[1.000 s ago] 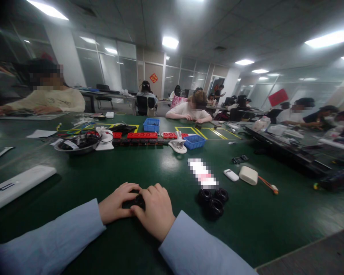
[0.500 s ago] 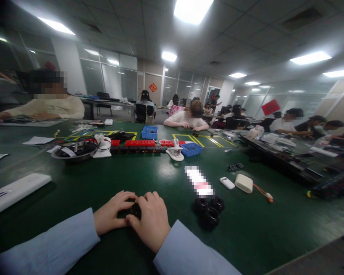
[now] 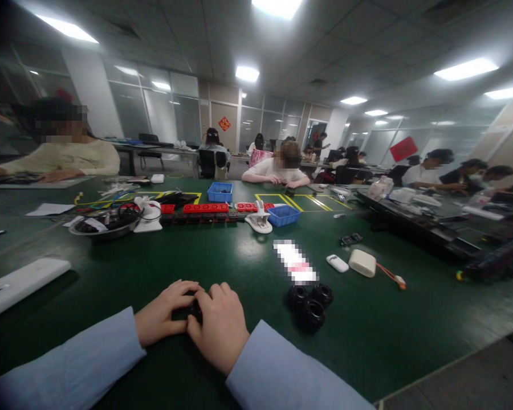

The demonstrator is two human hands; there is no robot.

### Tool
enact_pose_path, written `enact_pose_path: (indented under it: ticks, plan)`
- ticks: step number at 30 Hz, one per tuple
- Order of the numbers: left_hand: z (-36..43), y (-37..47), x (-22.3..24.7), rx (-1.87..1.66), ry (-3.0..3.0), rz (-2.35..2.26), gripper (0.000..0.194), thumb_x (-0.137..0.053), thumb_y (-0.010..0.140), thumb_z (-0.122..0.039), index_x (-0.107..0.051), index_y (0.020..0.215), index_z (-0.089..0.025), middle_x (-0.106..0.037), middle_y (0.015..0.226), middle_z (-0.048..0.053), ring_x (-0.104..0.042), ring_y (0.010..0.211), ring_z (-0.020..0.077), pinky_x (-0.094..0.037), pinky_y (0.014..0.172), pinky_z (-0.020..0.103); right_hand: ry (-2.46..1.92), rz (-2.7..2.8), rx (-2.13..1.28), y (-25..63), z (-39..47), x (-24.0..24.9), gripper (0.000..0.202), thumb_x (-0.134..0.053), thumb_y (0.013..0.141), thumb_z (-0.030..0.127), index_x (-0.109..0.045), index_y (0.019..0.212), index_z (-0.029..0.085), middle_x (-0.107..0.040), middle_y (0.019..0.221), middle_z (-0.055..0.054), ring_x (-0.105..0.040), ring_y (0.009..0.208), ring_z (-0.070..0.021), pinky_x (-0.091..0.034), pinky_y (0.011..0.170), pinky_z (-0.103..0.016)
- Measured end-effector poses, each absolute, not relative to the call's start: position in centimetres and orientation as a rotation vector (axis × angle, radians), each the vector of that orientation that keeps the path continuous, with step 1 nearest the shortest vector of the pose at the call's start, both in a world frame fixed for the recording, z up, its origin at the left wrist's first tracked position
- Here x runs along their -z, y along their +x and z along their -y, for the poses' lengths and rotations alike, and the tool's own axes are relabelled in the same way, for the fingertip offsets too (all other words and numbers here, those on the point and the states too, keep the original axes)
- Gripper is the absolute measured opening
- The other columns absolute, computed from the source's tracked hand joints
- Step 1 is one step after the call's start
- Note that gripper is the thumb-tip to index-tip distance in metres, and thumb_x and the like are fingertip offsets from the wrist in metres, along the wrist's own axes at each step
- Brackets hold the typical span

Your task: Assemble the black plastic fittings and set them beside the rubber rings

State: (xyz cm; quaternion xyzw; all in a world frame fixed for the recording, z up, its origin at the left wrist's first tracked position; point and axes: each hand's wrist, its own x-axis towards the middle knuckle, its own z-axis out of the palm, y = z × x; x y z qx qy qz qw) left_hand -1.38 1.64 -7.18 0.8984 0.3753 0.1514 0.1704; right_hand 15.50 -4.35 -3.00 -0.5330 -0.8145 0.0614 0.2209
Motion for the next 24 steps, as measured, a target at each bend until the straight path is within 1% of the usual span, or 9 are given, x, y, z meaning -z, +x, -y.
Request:
enact_pose_path:
  ticks: [3, 5, 10, 15, 20, 22, 24]
  plan:
    - [-1.7, -1.5, 7.3, -0.439, 2.558, -1.052, 0.031, -0.064, 0.070, -0.024, -0.064, 0.101, -0.026, -0.054, 0.121, 0.005, -0.044, 0.116, 0.0276, -0.023, 0.106, 0.053, -1.434, 2.279, -0.184, 15.6, 4.2, 3.2, 0.024, -0.053, 0.077, 0.021, -0.060, 0.100, 0.018, -0.056, 0.089, -0.006, -0.046, 0.085, -0.0207, -0.040, 0.073, -0.034]
    - [-1.8, -1.5, 7.4, -0.436, 2.548, -1.058, 0.034, -0.064, 0.070, -0.023, -0.063, 0.104, -0.026, -0.054, 0.121, 0.005, -0.044, 0.117, 0.0274, -0.021, 0.106, 0.053, -1.392, 2.289, -0.199, 15.7, 4.0, 3.5, 0.025, -0.052, 0.076, 0.019, -0.060, 0.100, 0.019, -0.056, 0.090, -0.006, -0.046, 0.085, -0.0199, -0.039, 0.073, -0.033]
    - [-1.8, -1.6, 7.7, -0.430, 2.524, -1.061, 0.042, -0.067, 0.069, -0.026, -0.061, 0.110, -0.029, -0.053, 0.123, 0.005, -0.042, 0.120, 0.0291, -0.021, 0.106, 0.055, -1.278, 2.281, -0.281, 16.1, 3.7, 4.1, 0.034, -0.053, 0.072, 0.016, -0.058, 0.105, 0.022, -0.055, 0.097, -0.005, -0.044, 0.087, -0.0194, -0.038, 0.076, -0.033]
    - [-1.8, -1.6, 8.1, -0.455, 2.533, -1.110, 0.046, -0.068, 0.068, -0.024, -0.060, 0.112, -0.030, -0.054, 0.125, 0.005, -0.044, 0.119, 0.0294, -0.022, 0.106, 0.056, -1.201, 2.205, -0.417, 16.1, 3.5, 4.4, 0.041, -0.050, 0.067, 0.010, -0.057, 0.104, 0.027, -0.056, 0.101, -0.001, -0.043, 0.089, -0.0183, -0.037, 0.079, -0.033]
    - [-1.9, -1.6, 8.6, -0.464, 2.564, -1.114, 0.044, -0.068, 0.068, -0.030, -0.062, 0.112, -0.034, -0.055, 0.126, 0.003, -0.044, 0.120, 0.0292, -0.025, 0.106, 0.054, -1.175, 2.153, -0.442, 15.8, 3.2, 5.7, 0.032, -0.053, 0.063, 0.010, -0.056, 0.093, 0.022, -0.056, 0.101, -0.002, -0.044, 0.091, -0.0183, -0.037, 0.078, -0.034]
    - [-1.9, -1.6, 8.9, -0.468, 2.553, -1.141, 0.049, -0.069, 0.067, -0.032, -0.059, 0.116, -0.034, -0.054, 0.127, 0.003, -0.044, 0.121, 0.0292, -0.025, 0.106, 0.052, -1.179, 2.123, -0.448, 15.5, 3.1, 6.1, 0.029, -0.056, 0.063, 0.011, -0.056, 0.090, 0.021, -0.057, 0.100, -0.001, -0.046, 0.091, -0.0180, -0.037, 0.078, -0.034]
    - [-1.8, -1.5, 9.4, -0.470, 2.544, -1.165, 0.049, -0.069, 0.067, -0.033, -0.060, 0.115, -0.035, -0.056, 0.125, 0.002, -0.045, 0.120, 0.0292, -0.025, 0.107, 0.052, -1.234, 2.087, -0.446, 15.2, 3.0, 6.2, 0.020, -0.059, 0.067, 0.013, -0.057, 0.085, 0.022, -0.058, 0.097, -0.001, -0.048, 0.089, -0.0179, -0.038, 0.075, -0.034]
